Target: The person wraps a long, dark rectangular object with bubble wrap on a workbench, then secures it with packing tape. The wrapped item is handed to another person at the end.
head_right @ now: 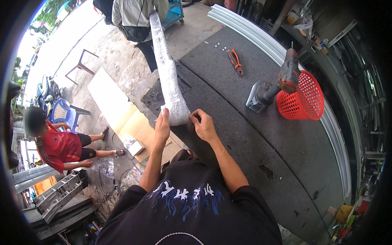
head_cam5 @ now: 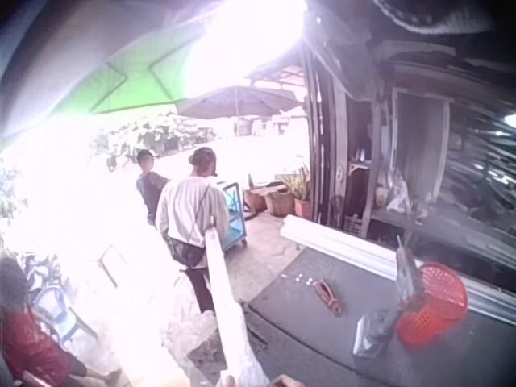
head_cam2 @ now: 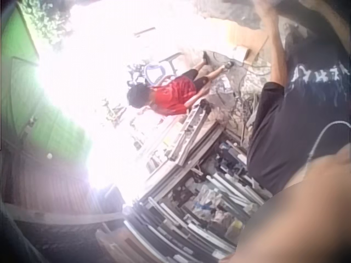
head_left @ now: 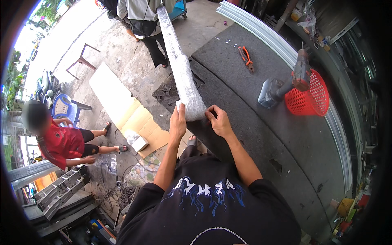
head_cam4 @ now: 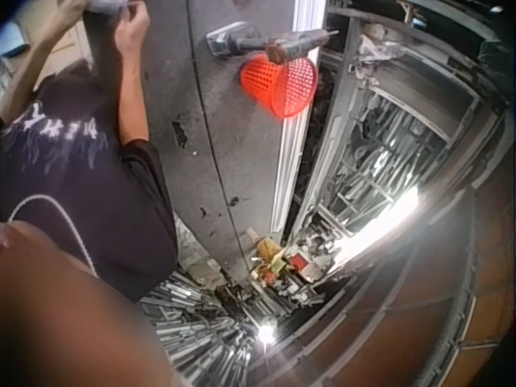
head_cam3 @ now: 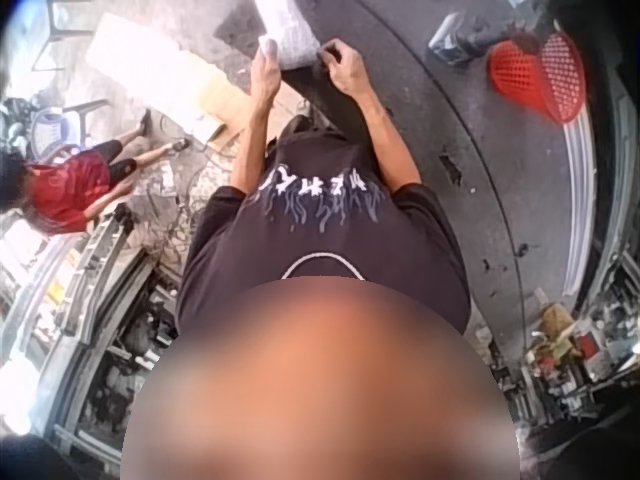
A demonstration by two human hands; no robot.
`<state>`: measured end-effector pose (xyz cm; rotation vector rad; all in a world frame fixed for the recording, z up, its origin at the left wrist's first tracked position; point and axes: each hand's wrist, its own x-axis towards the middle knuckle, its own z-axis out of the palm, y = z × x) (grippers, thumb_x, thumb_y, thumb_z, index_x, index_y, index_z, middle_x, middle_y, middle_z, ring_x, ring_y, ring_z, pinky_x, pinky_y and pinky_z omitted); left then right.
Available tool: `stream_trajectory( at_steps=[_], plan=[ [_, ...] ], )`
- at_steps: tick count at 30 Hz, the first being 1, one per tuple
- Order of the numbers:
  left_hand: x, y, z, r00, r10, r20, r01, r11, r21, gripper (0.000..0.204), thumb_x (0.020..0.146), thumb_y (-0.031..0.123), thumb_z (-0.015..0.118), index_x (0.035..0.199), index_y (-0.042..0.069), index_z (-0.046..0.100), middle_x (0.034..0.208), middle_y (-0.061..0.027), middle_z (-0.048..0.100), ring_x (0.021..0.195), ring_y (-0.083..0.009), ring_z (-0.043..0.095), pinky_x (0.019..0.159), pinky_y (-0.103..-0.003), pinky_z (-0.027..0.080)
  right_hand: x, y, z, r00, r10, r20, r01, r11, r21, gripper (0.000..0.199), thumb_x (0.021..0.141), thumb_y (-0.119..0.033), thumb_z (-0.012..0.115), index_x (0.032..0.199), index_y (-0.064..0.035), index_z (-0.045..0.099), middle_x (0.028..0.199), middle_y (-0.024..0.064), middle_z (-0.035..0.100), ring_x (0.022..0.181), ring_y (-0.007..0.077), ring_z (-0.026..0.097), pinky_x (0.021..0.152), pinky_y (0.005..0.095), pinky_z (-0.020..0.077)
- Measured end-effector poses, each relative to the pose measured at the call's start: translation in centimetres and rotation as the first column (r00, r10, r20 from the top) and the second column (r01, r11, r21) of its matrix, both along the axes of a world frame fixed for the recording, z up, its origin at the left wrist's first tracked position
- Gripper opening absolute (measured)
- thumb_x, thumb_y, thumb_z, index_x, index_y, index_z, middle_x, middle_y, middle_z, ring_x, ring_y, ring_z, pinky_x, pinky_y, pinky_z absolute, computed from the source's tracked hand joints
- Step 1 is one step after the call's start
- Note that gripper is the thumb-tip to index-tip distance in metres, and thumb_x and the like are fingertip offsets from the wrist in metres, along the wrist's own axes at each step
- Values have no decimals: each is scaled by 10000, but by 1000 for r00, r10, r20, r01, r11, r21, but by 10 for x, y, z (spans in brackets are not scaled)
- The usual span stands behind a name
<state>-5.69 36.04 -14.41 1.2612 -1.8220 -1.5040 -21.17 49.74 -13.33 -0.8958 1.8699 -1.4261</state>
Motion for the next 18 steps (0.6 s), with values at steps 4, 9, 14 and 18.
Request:
stream_trajectory(
  at_steps=[4, 9, 14, 18],
  plan=[
    [1, 1, 2, 1000, -7, 22, 7, 1000, 9, 714, 1144, 614, 405, 1374, -26, 621, 1233, -287, 731, 1184, -421, 684, 1047, -490, 479, 7, -3, -3, 980, -47, -194, 49, 999, 5, 139, 1032, -116, 709, 1020, 21, 686, 931, 164, 723, 847, 260, 721, 793, 409, 544],
    [0, -1, -2, 1000, 25, -7, -25, 1000, -5, 723, 1143, 620, 404, 1375, -30, 618, 1238, -297, 728, 1194, -434, 683, 1050, -495, 478, 7, 1, 1, 1000, 8, 8, -8, 998, -70, 129, 1033, -101, 714, 1051, 23, 683, 928, 125, 729, 862, 208, 707, 782, 369, 558],
    [-2, 0, -3, 999, 51, -10, -52, 998, -41, 727, 1147, 621, 391, 1396, -29, 602, 1252, -315, 725, 1226, -457, 681, 1049, -507, 482, 1, 8, 6, 994, 86, 71, -83, 995, -47, 144, 980, -57, 757, 1072, 27, 687, 996, 154, 750, 895, 269, 738, 842, 395, 579],
    [-2, 3, 3, 998, 60, -17, -61, 997, -36, 720, 1151, 616, 387, 1398, -28, 591, 1246, -317, 724, 1212, -461, 685, 1038, -505, 488, 2, 4, 5, 985, 76, -156, -86, 994, -61, 158, 976, -55, 761, 1077, 36, 681, 986, 165, 754, 895, 262, 735, 828, 394, 574]
  ],
)
